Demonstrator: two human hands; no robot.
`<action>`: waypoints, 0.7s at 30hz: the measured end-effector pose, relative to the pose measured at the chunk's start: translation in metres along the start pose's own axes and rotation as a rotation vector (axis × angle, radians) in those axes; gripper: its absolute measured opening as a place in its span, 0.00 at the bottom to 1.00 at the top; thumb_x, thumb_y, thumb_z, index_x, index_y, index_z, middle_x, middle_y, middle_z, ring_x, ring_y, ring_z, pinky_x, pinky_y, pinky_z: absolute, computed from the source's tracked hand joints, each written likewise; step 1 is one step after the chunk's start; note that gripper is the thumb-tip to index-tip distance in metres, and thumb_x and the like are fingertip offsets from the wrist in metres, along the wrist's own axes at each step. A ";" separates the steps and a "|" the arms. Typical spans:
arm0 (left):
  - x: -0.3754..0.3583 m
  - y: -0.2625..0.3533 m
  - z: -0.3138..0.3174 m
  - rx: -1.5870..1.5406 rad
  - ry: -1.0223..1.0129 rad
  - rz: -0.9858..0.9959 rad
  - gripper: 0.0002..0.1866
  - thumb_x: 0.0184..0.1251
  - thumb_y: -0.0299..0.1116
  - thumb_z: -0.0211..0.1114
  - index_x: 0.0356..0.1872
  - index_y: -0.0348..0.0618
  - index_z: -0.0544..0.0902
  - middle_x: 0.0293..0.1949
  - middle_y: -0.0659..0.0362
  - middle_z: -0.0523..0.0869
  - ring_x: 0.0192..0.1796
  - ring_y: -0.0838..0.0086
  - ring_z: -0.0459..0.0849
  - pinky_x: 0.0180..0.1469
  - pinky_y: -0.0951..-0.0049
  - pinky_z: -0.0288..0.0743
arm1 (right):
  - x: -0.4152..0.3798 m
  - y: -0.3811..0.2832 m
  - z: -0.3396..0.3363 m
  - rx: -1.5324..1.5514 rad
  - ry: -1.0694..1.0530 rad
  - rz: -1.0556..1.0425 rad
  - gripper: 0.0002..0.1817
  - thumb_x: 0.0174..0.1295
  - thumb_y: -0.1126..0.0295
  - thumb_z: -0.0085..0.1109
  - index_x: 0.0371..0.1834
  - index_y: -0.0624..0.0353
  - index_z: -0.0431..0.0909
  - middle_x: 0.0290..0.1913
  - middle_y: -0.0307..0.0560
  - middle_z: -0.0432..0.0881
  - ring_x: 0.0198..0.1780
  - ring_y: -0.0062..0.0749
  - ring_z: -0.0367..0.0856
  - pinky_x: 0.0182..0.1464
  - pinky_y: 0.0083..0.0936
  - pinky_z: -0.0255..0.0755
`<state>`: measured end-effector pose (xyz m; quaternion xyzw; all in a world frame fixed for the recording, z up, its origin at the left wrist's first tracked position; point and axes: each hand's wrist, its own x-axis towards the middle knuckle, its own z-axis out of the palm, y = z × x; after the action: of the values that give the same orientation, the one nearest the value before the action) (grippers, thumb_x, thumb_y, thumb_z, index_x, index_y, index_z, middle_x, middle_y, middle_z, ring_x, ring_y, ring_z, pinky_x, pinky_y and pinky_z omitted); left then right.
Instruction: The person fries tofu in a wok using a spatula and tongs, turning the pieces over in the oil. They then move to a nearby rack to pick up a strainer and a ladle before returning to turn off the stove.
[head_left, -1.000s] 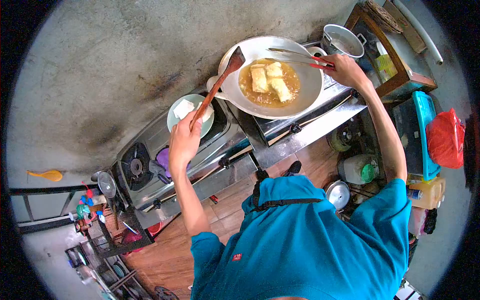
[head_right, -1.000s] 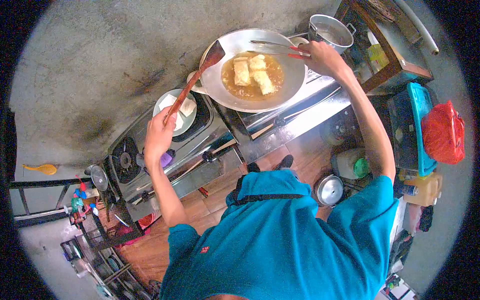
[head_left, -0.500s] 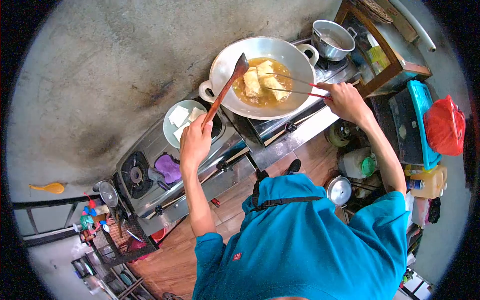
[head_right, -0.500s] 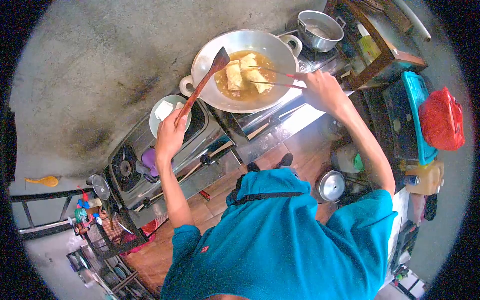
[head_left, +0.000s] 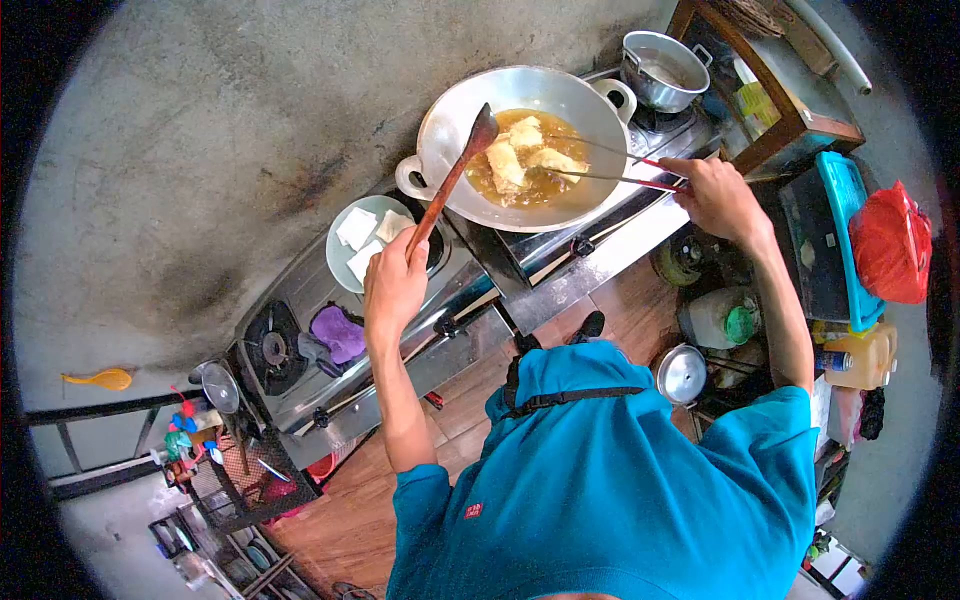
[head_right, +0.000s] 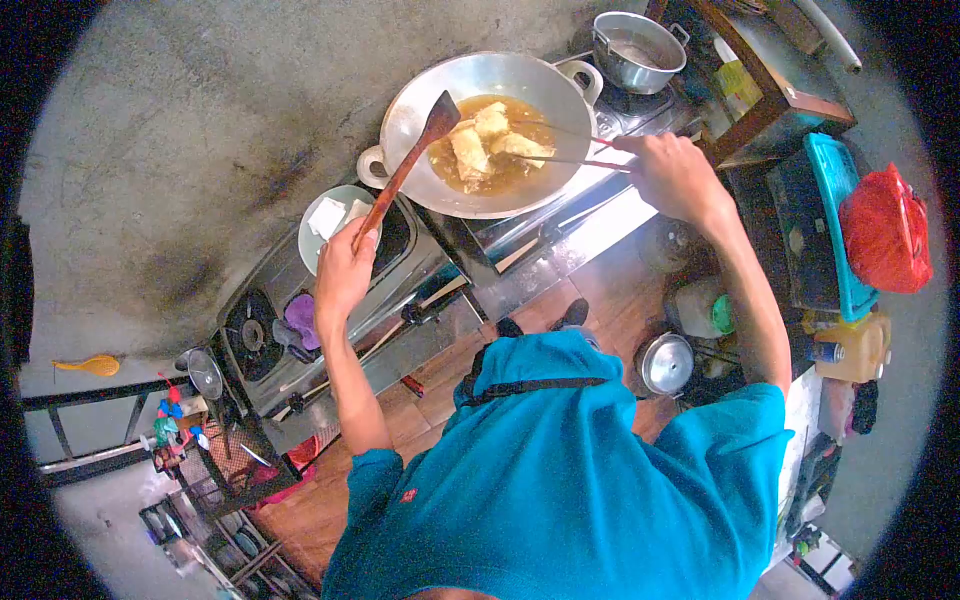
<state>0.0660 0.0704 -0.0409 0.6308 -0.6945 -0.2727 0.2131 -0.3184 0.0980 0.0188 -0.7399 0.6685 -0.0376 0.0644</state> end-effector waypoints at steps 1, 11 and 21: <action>-0.001 0.003 0.001 0.014 -0.015 -0.019 0.12 0.67 0.35 0.54 0.47 0.44 0.79 0.34 0.42 0.83 0.41 0.45 0.80 0.41 0.53 0.71 | -0.001 0.001 -0.005 0.008 -0.016 0.024 0.25 0.50 0.76 0.58 0.56 0.53 0.76 0.31 0.58 0.82 0.36 0.51 0.82 0.44 0.42 0.75; 0.003 0.016 0.011 0.038 -0.057 0.005 0.12 0.68 0.35 0.54 0.46 0.43 0.79 0.33 0.43 0.82 0.41 0.45 0.80 0.42 0.53 0.71 | 0.004 0.031 -0.017 -0.107 0.050 0.030 0.26 0.49 0.76 0.60 0.56 0.53 0.76 0.33 0.62 0.82 0.38 0.53 0.81 0.44 0.43 0.75; -0.009 0.003 -0.004 0.012 0.057 -0.025 0.14 0.68 0.35 0.54 0.50 0.41 0.79 0.35 0.43 0.83 0.41 0.49 0.83 0.43 0.58 0.72 | 0.017 0.025 0.008 -0.111 0.016 0.022 0.26 0.46 0.76 0.53 0.53 0.53 0.79 0.34 0.63 0.82 0.38 0.54 0.83 0.48 0.44 0.77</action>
<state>0.0668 0.0791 -0.0353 0.6481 -0.6820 -0.2531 0.2253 -0.3401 0.0789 0.0064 -0.7345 0.6783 -0.0058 0.0185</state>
